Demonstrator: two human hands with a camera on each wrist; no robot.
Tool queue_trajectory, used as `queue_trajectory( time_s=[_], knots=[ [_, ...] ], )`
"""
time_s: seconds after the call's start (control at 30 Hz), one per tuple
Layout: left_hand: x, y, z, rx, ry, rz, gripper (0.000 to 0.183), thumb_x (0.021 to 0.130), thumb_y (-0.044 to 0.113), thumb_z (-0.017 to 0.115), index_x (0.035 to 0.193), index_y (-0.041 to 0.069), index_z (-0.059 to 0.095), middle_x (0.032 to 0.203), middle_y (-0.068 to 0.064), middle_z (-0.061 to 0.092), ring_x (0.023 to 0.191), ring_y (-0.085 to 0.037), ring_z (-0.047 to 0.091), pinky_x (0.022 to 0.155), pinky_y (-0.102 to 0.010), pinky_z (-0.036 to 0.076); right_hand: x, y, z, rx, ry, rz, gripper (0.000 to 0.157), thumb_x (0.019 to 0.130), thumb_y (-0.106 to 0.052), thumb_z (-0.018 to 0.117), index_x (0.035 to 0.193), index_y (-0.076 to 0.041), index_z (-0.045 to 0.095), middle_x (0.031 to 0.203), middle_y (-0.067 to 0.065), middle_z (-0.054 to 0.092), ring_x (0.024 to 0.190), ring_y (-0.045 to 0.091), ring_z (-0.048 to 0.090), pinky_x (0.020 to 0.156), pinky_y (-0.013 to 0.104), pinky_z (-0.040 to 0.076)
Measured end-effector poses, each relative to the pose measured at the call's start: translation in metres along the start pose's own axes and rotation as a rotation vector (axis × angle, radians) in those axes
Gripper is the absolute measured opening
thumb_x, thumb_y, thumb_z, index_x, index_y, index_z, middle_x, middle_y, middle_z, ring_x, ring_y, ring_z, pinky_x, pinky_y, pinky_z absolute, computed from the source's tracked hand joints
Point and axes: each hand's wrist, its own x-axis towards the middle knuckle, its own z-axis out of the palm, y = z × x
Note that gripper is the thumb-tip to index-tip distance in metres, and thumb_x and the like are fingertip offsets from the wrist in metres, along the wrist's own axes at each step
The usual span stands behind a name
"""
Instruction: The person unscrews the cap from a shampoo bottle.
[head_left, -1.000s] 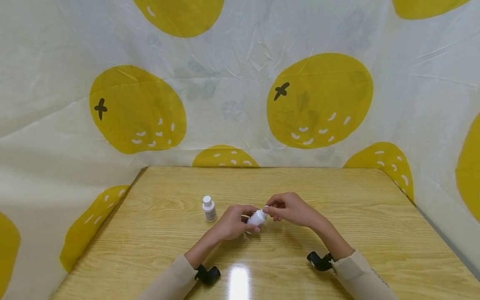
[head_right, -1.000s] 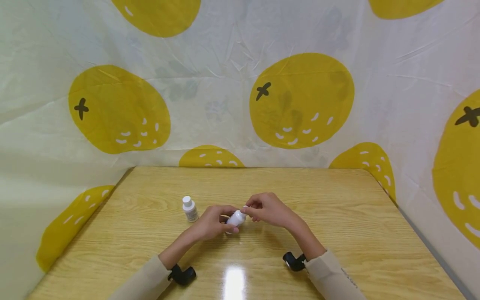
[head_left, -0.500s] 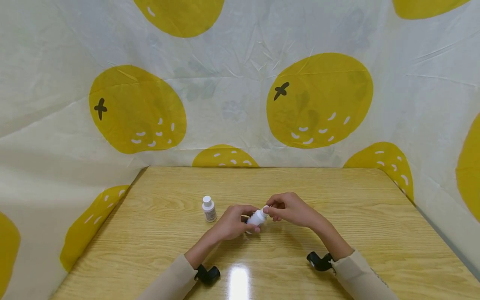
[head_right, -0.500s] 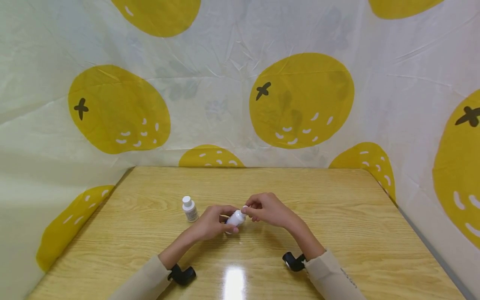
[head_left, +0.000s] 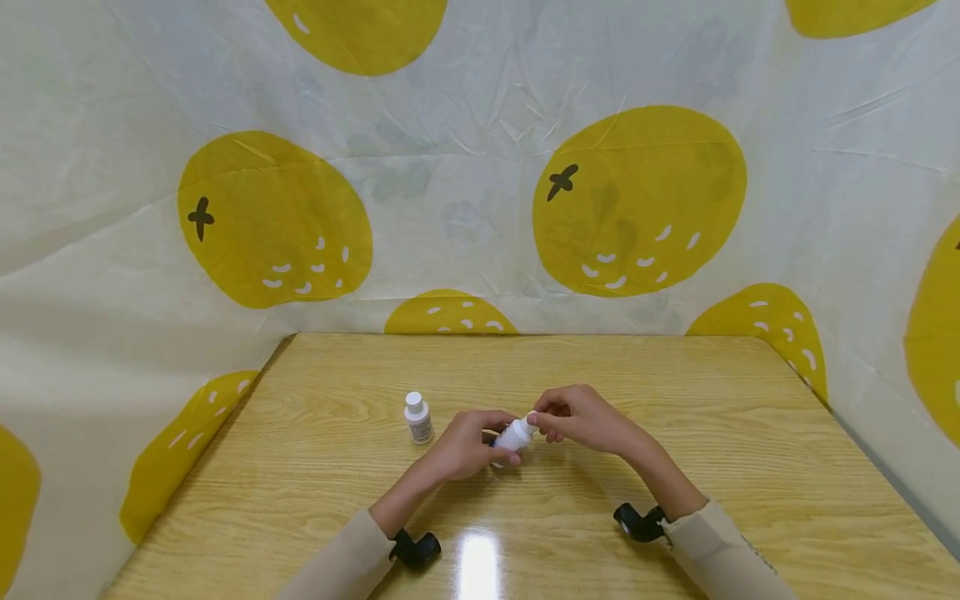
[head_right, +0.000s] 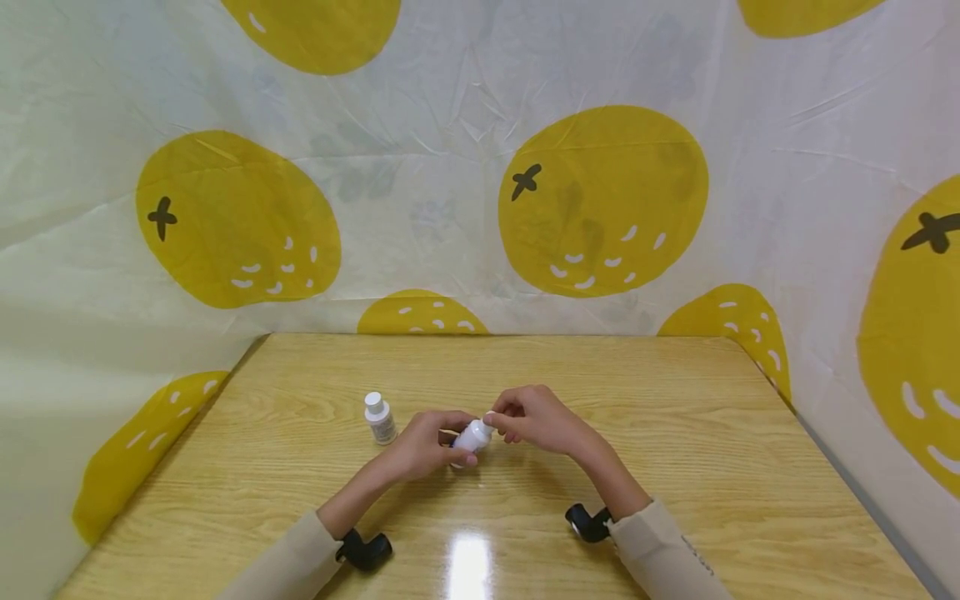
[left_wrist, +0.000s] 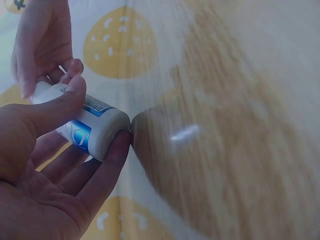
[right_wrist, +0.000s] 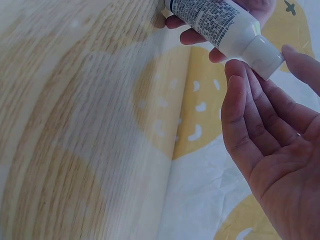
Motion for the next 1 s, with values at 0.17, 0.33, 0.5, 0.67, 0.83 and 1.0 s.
queue_trajectory(
  time_s=[0.17, 0.33, 0.5, 0.67, 0.83, 1.0],
  knots=[
    [-0.0003, -0.0003, -0.0003, -0.004, 0.001, 0.007, 0.039, 0.086, 0.013, 0.085, 0.123, 0.014, 0.074, 0.12, -0.003, 0.075, 0.111, -0.017, 0.07, 0.092, -0.026, 0.061, -0.0007, -0.0008, -0.0004, 0.005, -0.006, -0.002, 0.027, 0.104, -0.028, 0.064, 0.109, -0.003, 0.073, 0.094, 0.017, 0.076, 0.079, 0.036, 0.071, 0.072, 0.048, 0.063],
    [-0.0002, -0.0007, -0.0006, -0.009, 0.0, 0.003, 0.039, 0.086, 0.012, 0.085, 0.124, 0.013, 0.073, 0.121, -0.006, 0.074, 0.114, -0.021, 0.07, 0.092, -0.028, 0.062, -0.0008, -0.0004, -0.0006, -0.002, 0.006, 0.01, 0.028, 0.104, -0.03, 0.064, 0.109, -0.004, 0.073, 0.095, 0.016, 0.076, 0.079, 0.035, 0.072, 0.072, 0.048, 0.063],
    [0.0004, -0.0008, -0.0001, -0.005, 0.005, -0.003, 0.039, 0.086, 0.013, 0.085, 0.124, 0.013, 0.073, 0.121, -0.006, 0.074, 0.115, -0.022, 0.07, 0.092, -0.029, 0.062, -0.0005, 0.0005, -0.0007, -0.002, 0.008, 0.016, 0.026, 0.103, -0.03, 0.065, 0.104, -0.005, 0.074, 0.094, 0.015, 0.076, 0.08, 0.035, 0.072, 0.072, 0.048, 0.063],
    [0.0002, -0.0003, -0.0001, -0.01, 0.006, -0.004, 0.039, 0.086, 0.012, 0.085, 0.123, 0.013, 0.073, 0.121, -0.007, 0.074, 0.114, -0.023, 0.07, 0.092, -0.03, 0.062, -0.0003, -0.0011, -0.0009, 0.002, 0.004, 0.023, 0.026, 0.103, -0.029, 0.065, 0.104, -0.004, 0.074, 0.094, 0.017, 0.075, 0.08, 0.037, 0.071, 0.072, 0.049, 0.063],
    [-0.0003, 0.0013, -0.0006, -0.012, 0.009, -0.003, 0.039, 0.086, 0.012, 0.085, 0.123, 0.012, 0.074, 0.121, -0.006, 0.074, 0.113, -0.022, 0.07, 0.093, -0.031, 0.062, -0.0019, -0.0023, -0.0047, 0.015, 0.002, 0.024, 0.029, 0.104, -0.029, 0.064, 0.109, -0.003, 0.073, 0.097, 0.019, 0.075, 0.081, 0.037, 0.072, 0.073, 0.049, 0.063],
    [-0.0011, 0.0024, -0.0009, -0.01, 0.009, -0.005, 0.039, 0.086, 0.012, 0.084, 0.123, 0.013, 0.074, 0.121, -0.004, 0.074, 0.113, -0.02, 0.069, 0.093, -0.029, 0.061, -0.0024, -0.0017, -0.0074, 0.026, 0.011, 0.025, 0.029, 0.103, -0.029, 0.065, 0.109, -0.002, 0.073, 0.1, 0.02, 0.075, 0.081, 0.037, 0.073, 0.072, 0.049, 0.063]
  ],
)
